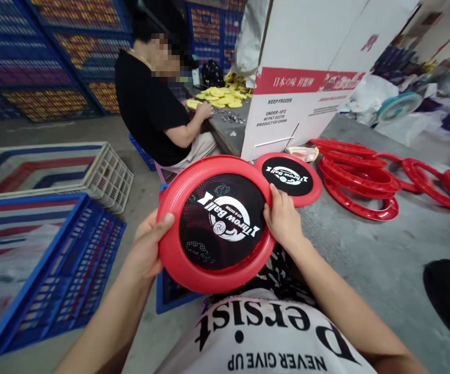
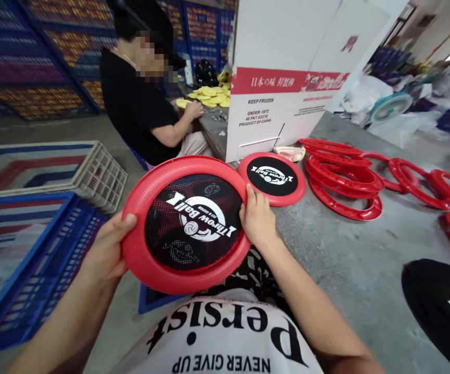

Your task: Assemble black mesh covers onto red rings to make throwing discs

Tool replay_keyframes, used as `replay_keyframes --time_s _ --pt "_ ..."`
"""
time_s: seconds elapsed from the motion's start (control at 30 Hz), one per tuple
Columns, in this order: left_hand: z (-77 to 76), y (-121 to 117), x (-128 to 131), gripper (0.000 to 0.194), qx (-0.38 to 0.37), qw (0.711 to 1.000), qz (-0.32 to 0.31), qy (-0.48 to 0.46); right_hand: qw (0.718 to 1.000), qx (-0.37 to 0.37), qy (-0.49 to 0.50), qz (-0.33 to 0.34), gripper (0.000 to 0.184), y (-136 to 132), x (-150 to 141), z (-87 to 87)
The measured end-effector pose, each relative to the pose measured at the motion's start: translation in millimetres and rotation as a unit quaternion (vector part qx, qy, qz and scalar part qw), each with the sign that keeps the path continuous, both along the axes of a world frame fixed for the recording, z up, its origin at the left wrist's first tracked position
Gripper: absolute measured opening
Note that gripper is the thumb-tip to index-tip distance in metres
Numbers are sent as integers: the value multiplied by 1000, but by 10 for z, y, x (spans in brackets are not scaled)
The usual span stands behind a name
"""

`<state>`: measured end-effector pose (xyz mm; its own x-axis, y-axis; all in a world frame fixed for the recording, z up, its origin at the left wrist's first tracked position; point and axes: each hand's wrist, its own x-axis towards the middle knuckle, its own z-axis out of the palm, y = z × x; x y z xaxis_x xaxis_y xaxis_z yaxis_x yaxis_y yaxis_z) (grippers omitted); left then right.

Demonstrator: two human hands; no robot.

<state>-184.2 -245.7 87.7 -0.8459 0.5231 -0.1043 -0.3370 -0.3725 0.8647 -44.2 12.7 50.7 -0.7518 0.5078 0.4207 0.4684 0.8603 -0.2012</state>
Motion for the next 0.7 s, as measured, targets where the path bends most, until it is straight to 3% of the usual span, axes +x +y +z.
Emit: replay_keyframes --time_s 0.27,0.37,0.43,0.53,0.63,0.7 --pt "-211 -160 57 56 -62 994 54 77 981 -132 121 71 59 162 31 -97" --pt "-376 -267 105 59 -75 988 73 117 960 -237 134 73 52 162 32 -114" --pt "-516 -374 114 58 -97 981 70 155 928 -333 149 83 49 132 18 -145" --pt "-715 -568 50 49 -164 956 63 233 884 -417 184 105 48 66 -7 -196" --pt "-755 -712 -69 48 -247 918 9 311 892 -400 185 97 44 -10 -9 -202" --pt "-646 -730 -123 54 -306 877 -18 371 908 -380 157 84 42 -71 0 -174"
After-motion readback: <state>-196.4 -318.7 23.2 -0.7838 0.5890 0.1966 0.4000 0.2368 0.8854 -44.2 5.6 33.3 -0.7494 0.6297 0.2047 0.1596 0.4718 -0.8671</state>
